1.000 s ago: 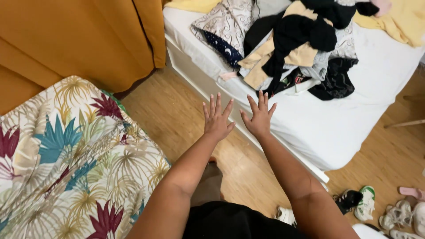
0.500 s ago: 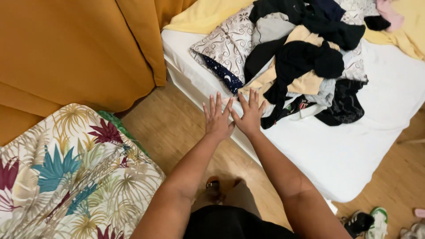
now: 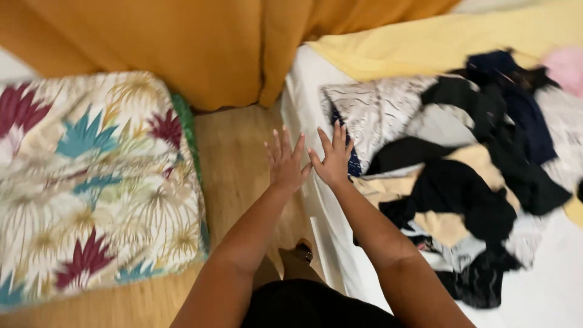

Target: The person retrieves a folded floral-patterned sheet from a white cabinet and unfolds it over a green patterned sofa. They spread the sheet across the seat and backrest, tucking the edges underneath the cushions to secure it in place.

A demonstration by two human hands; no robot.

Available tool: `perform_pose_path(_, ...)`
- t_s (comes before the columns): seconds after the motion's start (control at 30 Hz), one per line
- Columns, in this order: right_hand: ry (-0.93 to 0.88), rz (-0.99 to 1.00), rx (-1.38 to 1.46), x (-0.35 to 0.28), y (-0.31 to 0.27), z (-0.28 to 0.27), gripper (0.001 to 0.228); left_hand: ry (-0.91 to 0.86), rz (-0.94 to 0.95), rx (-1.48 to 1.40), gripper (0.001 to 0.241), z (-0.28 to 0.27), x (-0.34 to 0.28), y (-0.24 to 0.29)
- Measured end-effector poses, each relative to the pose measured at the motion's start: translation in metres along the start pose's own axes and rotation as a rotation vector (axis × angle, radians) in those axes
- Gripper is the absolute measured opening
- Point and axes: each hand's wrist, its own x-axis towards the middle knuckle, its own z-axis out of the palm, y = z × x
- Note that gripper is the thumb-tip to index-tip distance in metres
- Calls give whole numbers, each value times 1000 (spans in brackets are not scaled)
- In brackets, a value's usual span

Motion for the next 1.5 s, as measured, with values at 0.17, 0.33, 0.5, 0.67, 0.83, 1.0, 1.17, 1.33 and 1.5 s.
perform_pose_path(0.17, -109, -183, 152, 52, -27, 52, 65, 138, -190, 5, 97, -9, 2, -51)
perform_pose_path(0.33, -332, -237, 330, 94, -72, 92, 76, 236, -369, -6, 99, -9, 5, -111)
perform_pose_path(0.5, -425, -236, 384, 132, -109, 148, 85, 206, -549, 65, 105, -24, 24, -168)
perform_pose_path(0.67, -411, -354, 495, 160, -120, 225, 73, 173, -669, 65, 106, -31, 45, -220)
perform_pose_path(0.83, -417, -515, 361, 192, -125, 299, 50, 239, -821, 73, 104, -30, 73, -255)
perform_pose_path(1.0, -700, -519, 559, 214, -112, 386, 49, 354, -1072, -115, 96, -1, 101, -283)
perform_pose_path(1.17, -815, -631, 517, 235, -94, 481, 81, 462, -1365, -382, 88, -20, 136, -313)
perform_pose_path(1.33, -1114, -266, 485, 245, -67, 561, 112, 800, -1492, -722, 98, 60, 159, -370)
perform_pose_path(1.5, -1135, -320, 685, 241, -96, 546, 121, 1095, -1561, -690, 136, 162, 152, -422)
